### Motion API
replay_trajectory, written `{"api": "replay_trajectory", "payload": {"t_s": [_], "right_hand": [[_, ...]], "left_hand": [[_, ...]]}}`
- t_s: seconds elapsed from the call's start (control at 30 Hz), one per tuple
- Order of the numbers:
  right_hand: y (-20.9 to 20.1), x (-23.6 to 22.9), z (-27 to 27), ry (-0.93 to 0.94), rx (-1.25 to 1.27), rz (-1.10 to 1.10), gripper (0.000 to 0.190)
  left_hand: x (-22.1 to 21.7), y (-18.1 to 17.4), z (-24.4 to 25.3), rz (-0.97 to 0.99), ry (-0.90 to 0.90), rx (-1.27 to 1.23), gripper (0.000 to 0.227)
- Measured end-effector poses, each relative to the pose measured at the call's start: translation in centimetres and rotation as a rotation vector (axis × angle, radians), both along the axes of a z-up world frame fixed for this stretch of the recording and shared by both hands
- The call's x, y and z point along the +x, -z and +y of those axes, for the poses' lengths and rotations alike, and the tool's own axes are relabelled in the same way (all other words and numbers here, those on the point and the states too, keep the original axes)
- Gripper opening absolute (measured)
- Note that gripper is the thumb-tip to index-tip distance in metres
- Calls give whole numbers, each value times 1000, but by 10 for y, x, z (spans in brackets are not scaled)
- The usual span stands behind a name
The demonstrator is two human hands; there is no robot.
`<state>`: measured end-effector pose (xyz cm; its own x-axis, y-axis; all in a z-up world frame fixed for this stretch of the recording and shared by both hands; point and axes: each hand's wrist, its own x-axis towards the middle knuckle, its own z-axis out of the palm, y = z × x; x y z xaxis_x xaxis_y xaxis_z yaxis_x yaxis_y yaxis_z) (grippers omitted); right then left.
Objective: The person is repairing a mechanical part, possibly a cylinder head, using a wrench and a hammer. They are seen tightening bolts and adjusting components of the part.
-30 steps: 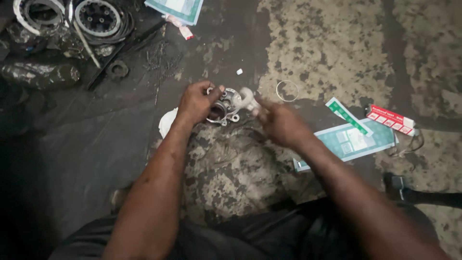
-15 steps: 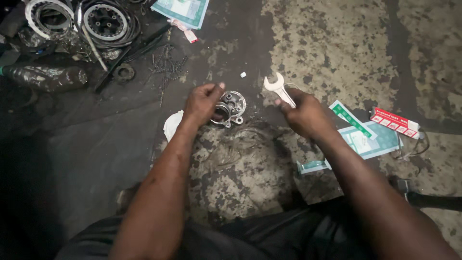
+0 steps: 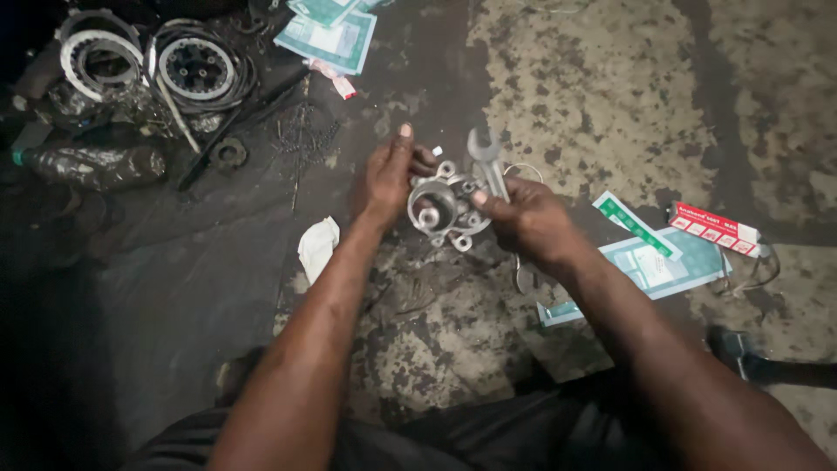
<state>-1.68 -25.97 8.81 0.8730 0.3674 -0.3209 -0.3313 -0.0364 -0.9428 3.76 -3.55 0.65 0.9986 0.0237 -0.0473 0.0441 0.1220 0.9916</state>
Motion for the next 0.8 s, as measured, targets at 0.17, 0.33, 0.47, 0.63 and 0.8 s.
{"api": "replay_trajectory", "payload": {"t_s": [0.17,0.33,0.47,0.63,0.8], "right_hand": [[-20,14,-18,84,74,-68,17],[-19,17,-27,81,86,-81,19],[-14,17,-22,20,189,-86,25],[-24,9,-12,161,40,-195,37],[-34,-12,2,79,-415,-502,38]], "left_hand": [[-15,-21,4,-81,66,41,63],[-55,-53,-34,219,251,-300,56],[-76,-72,-38,160,219,-360,53],[-87,-55,-26,119,-126,-308,41],[-71,-17,-12,-194,-491,16,41]]}}
